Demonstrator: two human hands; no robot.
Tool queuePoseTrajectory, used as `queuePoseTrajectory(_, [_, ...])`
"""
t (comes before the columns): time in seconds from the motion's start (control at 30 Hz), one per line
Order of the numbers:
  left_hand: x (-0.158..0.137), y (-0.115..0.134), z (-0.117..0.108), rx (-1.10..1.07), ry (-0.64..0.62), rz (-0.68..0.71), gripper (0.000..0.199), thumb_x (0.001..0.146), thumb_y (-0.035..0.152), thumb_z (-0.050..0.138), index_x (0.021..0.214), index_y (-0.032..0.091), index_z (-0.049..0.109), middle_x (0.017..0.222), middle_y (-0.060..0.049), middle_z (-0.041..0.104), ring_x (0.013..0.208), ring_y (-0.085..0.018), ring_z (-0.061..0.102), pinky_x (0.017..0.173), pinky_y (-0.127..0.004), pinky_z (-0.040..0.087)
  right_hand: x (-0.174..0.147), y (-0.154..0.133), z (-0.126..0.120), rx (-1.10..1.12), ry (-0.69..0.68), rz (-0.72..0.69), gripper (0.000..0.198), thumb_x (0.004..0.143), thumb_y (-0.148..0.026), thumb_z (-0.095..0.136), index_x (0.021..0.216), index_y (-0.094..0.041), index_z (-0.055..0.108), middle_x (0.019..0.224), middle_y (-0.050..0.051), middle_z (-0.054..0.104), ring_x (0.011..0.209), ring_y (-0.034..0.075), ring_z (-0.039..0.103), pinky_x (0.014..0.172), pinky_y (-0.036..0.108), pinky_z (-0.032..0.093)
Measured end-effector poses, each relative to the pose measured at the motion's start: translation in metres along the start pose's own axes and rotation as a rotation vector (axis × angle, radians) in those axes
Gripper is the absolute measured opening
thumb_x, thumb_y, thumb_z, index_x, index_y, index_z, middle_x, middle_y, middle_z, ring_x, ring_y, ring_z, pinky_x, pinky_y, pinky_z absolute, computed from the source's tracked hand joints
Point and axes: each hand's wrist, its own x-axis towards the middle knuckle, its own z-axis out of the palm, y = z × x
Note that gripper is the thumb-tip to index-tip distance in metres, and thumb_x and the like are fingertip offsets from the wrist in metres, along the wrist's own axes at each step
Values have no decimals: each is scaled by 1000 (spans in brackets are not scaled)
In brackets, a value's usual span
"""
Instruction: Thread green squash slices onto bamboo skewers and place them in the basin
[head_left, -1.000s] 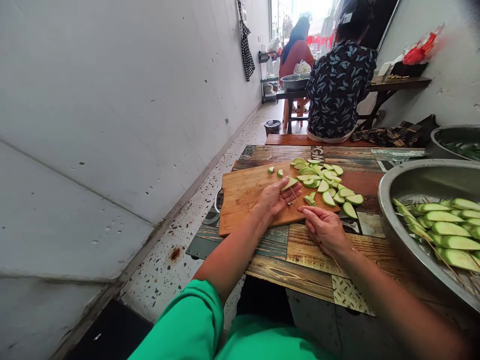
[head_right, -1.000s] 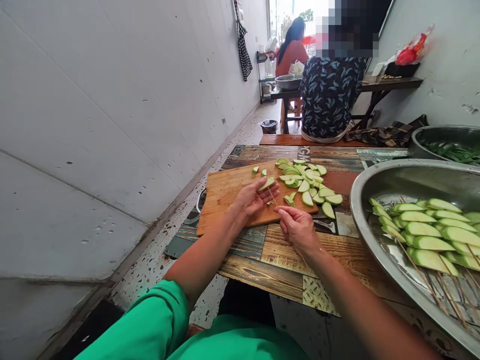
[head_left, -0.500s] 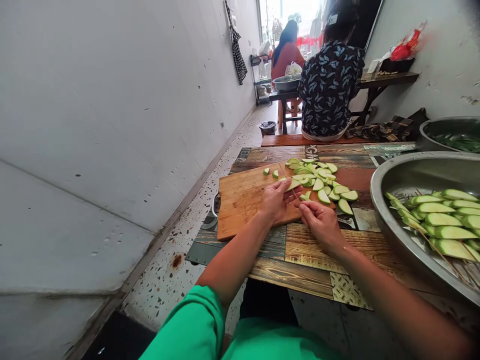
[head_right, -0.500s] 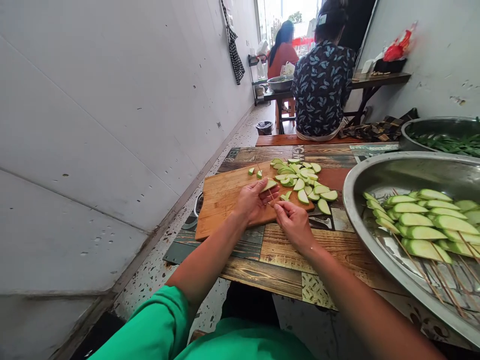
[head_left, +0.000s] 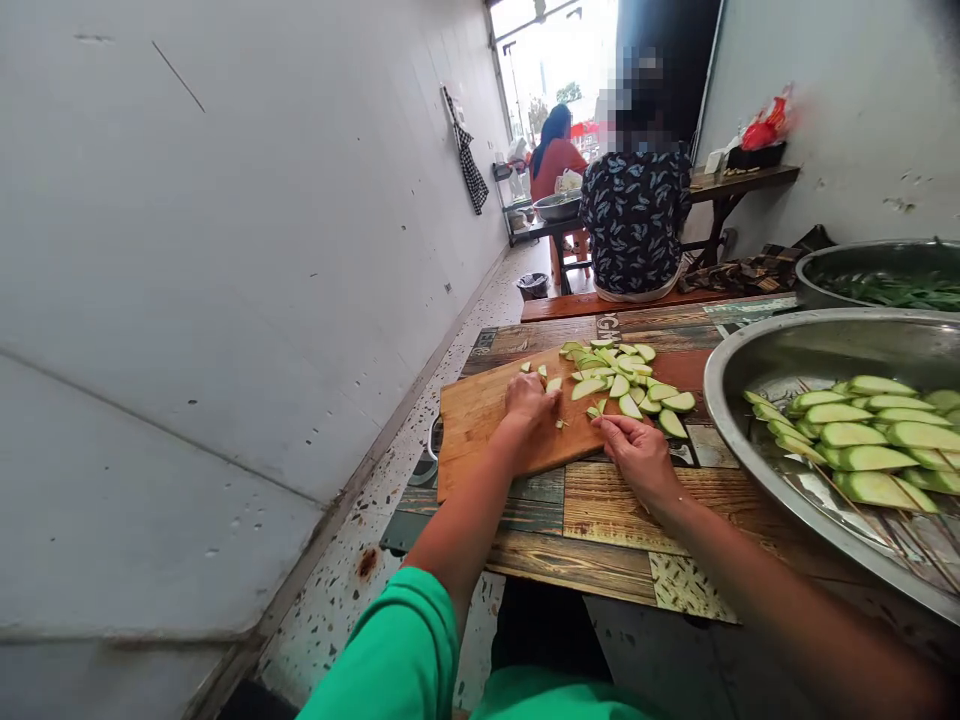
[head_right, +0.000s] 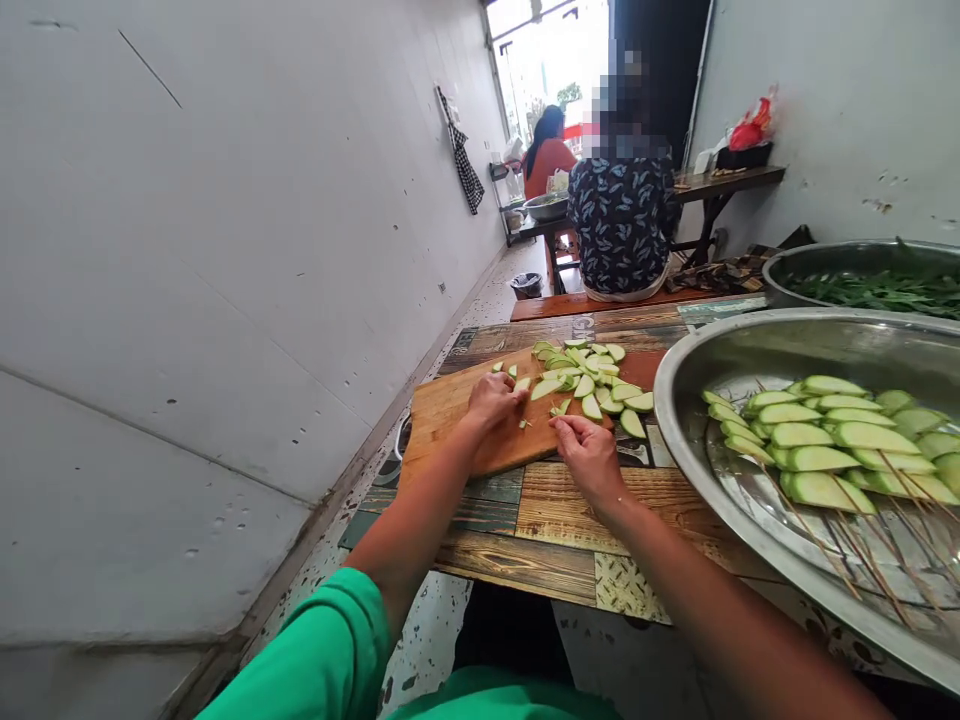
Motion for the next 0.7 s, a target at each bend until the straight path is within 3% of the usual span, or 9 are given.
queuePoseTrajectory(0.13, [2,4,3,-141,-6,67,17,65,19,70,80,17,64,83,-6,66,79,-18,59,77,-28,44,0,-3,-2,38,-4,5,47,69,-52,61,86,-9,66,46,-6,37,41,7,30,39,22,17])
queuePoseTrajectory(0.2, [1,5,4,-312,39,144,17,61,9,71,73,18,63,77,-4,64,78,-16,58,79,-26,44,0,-5,-3,37,-7,2,46,69,-52,60,85,-9,65,45,-6,37,41,7,29,40,22,17])
queuePoseTrajectory(0.27, [-1,4,6,-559,51,134,17,60,5,71,68,17,62,73,-3,63,75,-14,58,79,-25,44,-1,-8,-3,24,-23,-4,44,70,-51,60,85,-10,65,46,-6,37,42,7,30,40,22,18])
queuePoseTrajectory(0.47, [1,-14,2,-1475,-99,-284,4,79,11,59,82,14,58,70,0,61,58,-9,59,62,-21,50,-9,-14,-1,-77,-205,47,41,74,-48,57,87,-10,65,46,-7,36,41,7,28,40,21,17])
queuePoseTrajectory(0.6, [5,-27,-3,-1667,-106,-450,13,86,8,50,76,12,58,68,-3,62,52,-5,56,53,-13,47,-12,-10,3,-120,-287,78,42,73,-48,57,87,-9,65,46,-7,35,41,7,28,41,21,18])
queuePoseTrajectory(0.7, [6,-31,-5,-1711,-136,-475,11,86,9,50,84,10,60,74,-7,66,61,-11,63,62,-21,54,-12,-8,4,-160,-264,50,44,73,-50,57,88,-9,66,48,-6,36,43,8,30,42,22,19])
